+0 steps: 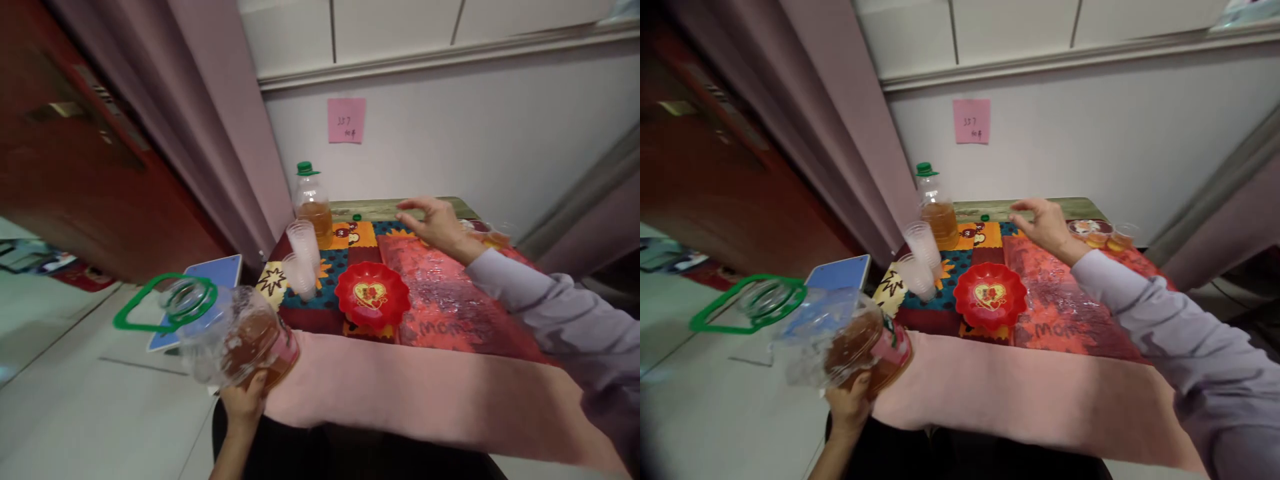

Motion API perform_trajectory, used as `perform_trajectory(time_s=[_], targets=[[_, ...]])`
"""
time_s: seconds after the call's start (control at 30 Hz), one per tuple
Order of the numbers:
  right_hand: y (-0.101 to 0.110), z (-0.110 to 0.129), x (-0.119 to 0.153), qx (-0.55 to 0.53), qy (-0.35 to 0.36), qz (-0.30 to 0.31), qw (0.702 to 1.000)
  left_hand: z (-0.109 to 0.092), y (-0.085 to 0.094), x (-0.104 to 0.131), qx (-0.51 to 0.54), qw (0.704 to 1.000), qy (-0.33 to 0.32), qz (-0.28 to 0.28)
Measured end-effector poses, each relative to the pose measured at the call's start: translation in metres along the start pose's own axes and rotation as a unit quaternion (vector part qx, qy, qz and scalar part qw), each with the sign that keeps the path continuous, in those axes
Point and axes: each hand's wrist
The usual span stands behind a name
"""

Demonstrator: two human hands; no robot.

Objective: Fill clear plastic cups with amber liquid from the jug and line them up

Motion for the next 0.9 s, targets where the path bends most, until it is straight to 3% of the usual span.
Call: perform_trajectory(time_s=[0.13,0.23,0.37,0.57,0.9], targets=[[-0.040,0.088,0.037,-0.061,0.141,0.081,0.985,-0.013,-0.002,0.003,0.036,0.999,0.024,0.020],[-0.065,0.141,0.049,-0.063,0.175,0.132,0.974,-0.019,-0.002,0.004,0.059,0.997,0.031,0.030],[-0.081,0.186,0.045,-0.008,0.191,0.199,0.961,-0.024,-0.004,0.003,0.078,0.996,0.044,0.023],[-0.089,0.208,0.034,0.068,0.226,0.289,0.928,-0.030,-0.009,0.005,0.107,0.992,0.067,0.004],[-0.102,0.200,0.029,0.015,0.220,0.263,0.939,-0.034,-0.012,0.007,0.135,0.987,0.080,-0.010]])
Point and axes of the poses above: each hand's wrist, its own x-axis away from the middle knuckle, its own y-axis out of the back of the hand, z = x × y, and after that the axes turned 6 degrees about x, right-handed
